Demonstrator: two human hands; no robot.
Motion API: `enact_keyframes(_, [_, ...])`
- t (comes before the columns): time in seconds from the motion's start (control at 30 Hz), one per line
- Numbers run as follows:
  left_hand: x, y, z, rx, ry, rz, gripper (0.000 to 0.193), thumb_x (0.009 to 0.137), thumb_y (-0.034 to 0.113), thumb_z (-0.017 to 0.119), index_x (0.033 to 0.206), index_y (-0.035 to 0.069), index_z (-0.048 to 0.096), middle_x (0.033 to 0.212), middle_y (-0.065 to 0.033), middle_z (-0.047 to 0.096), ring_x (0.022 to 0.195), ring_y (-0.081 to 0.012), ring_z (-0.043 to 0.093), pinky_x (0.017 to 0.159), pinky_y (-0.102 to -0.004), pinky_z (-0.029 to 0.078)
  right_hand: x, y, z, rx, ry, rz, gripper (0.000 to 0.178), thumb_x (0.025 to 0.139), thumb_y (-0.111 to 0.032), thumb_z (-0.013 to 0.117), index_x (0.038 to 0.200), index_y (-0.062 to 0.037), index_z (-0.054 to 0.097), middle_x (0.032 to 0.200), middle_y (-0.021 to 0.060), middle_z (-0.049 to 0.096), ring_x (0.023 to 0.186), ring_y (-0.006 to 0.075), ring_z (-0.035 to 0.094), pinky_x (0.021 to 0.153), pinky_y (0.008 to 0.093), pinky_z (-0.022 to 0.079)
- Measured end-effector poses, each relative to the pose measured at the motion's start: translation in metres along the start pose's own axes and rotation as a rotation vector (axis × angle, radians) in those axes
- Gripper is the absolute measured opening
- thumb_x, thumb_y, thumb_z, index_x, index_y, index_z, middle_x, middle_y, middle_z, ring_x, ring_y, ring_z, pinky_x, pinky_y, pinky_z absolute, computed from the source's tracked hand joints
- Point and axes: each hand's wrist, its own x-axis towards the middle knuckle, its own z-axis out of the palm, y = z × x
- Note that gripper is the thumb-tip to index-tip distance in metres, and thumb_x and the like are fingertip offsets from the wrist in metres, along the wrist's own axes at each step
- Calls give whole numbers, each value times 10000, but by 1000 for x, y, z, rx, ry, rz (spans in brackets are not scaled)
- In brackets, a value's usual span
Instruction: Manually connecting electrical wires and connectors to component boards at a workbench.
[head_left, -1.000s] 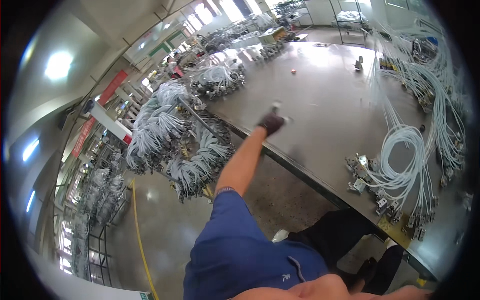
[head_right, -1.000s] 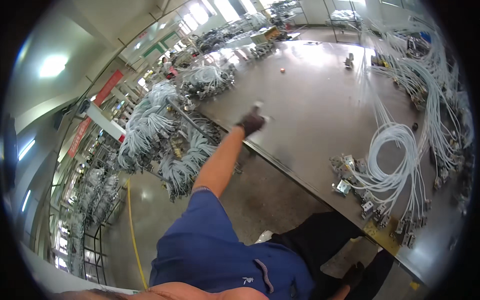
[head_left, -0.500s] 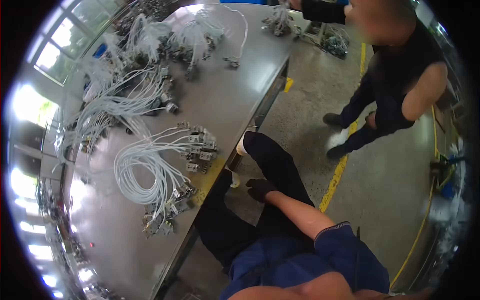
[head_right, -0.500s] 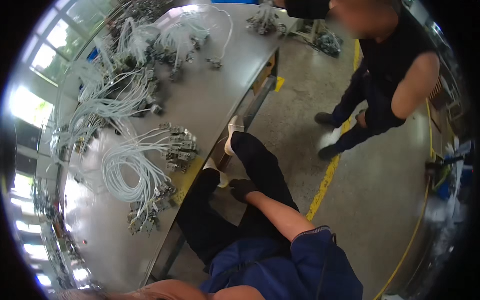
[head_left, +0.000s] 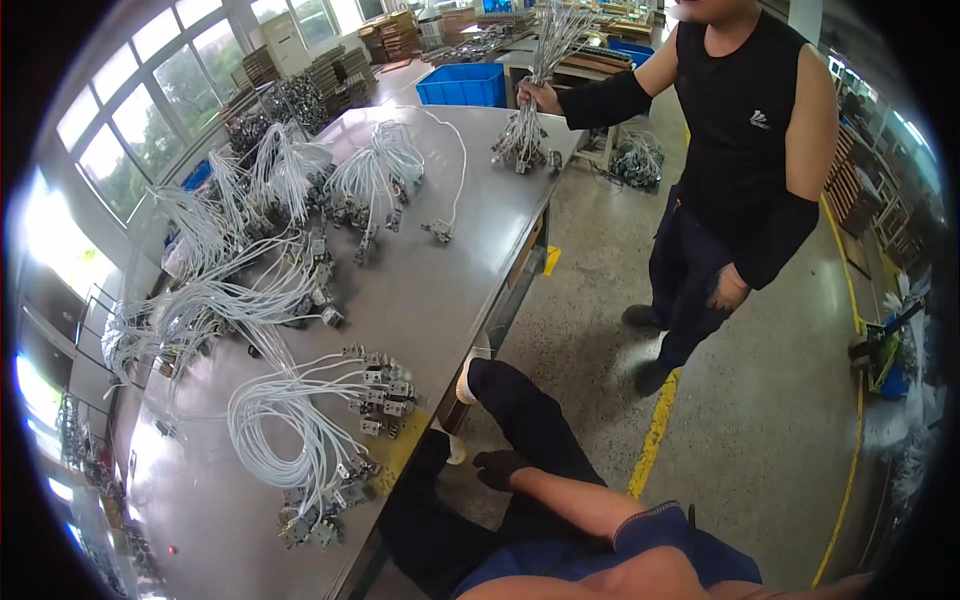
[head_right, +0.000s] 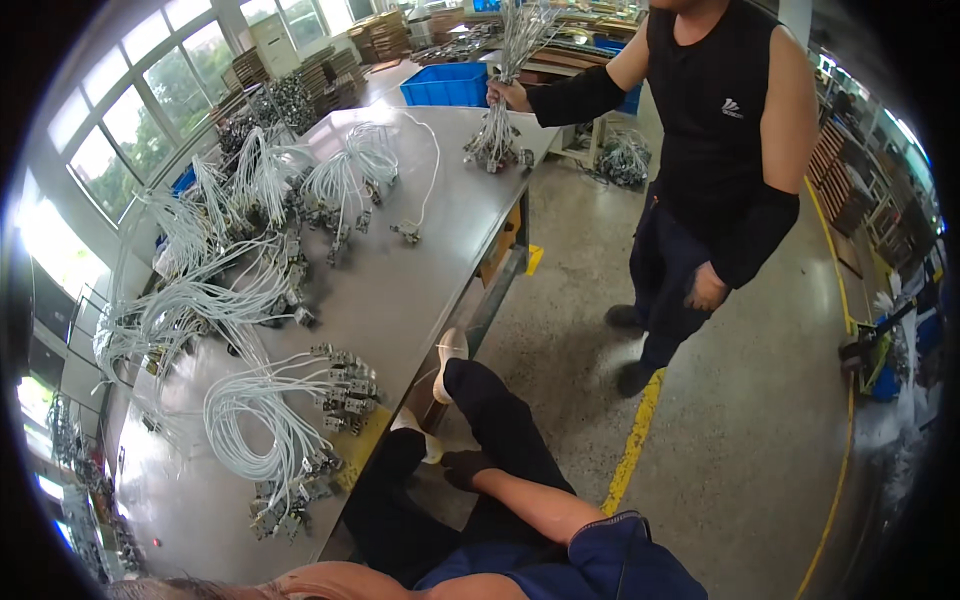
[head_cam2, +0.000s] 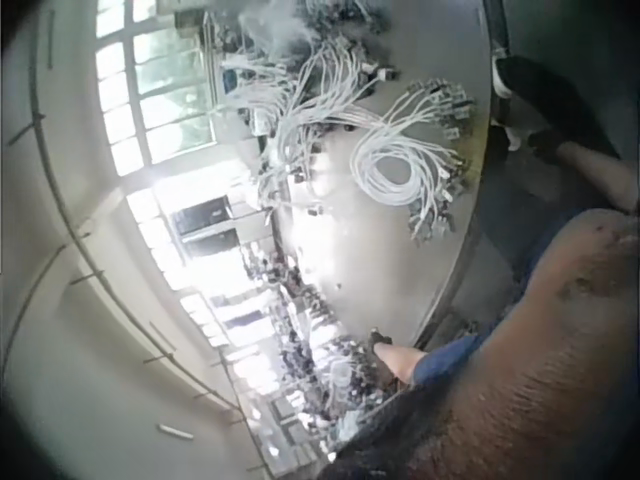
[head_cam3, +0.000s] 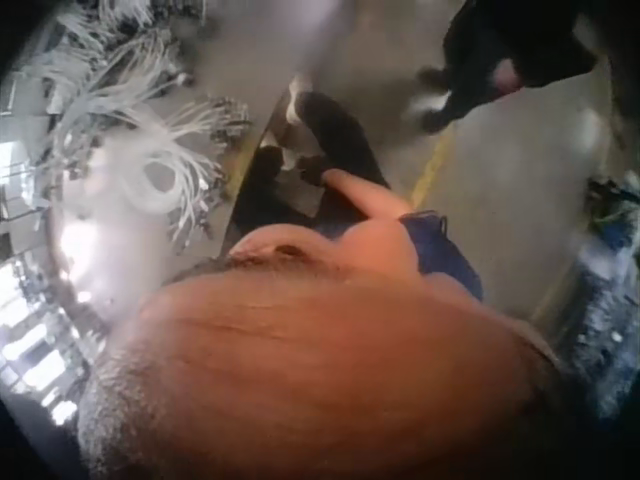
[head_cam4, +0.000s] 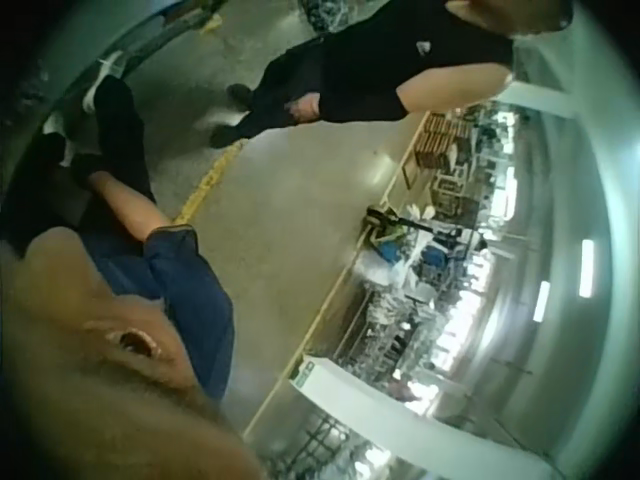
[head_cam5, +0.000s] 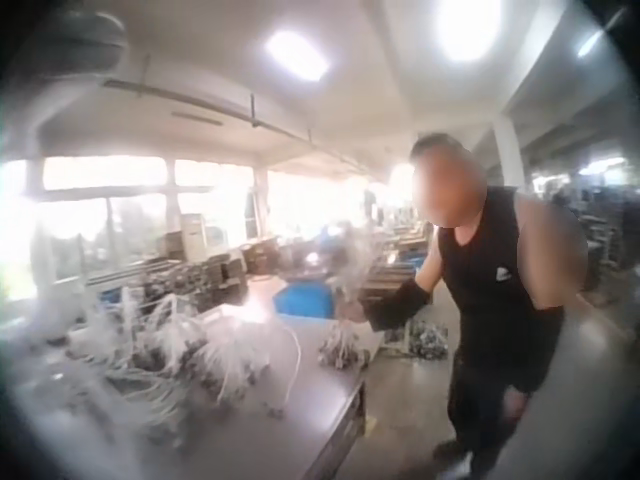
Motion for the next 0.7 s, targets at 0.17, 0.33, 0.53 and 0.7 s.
enact_keyframes(0.17, [5,-8,0,-8,18,5,299,983,313,576,1171,100,667,1063,-148,692,1002,-258,658,939,-426,483,-2,-2,-1,-10,-56,1,461,952,-364,539,1350,-137,585,1329,168,639,1223,362,610,1037,454,470])
enact_keyframes(0.33, [10,-22,-4,-14,29,31,283,976,309,593,1144,97,677,1043,-142,689,981,-255,653,916,-418,488,-3,-3,1,-30,-33,0,450,956,-357,550,1350,-142,586,1315,164,648,1218,353,615,1020,450,484])
enact_keyframes(0.53, [23,-66,1,-44,71,57,264,969,304,614,1110,94,688,1019,-135,685,956,-251,647,889,-408,494,-2,-2,3,-78,-26,14,450,952,-358,561,1349,-150,590,1290,157,665,1193,344,634,1000,448,499])
enact_keyframes(0.7, [40,-112,-11,-80,164,166,250,963,300,632,1083,91,698,999,-129,682,935,-248,642,866,-401,498,0,-3,3,-71,-54,5,456,950,-353,555,1358,-154,592,1300,150,665,1186,344,640,998,445,500])
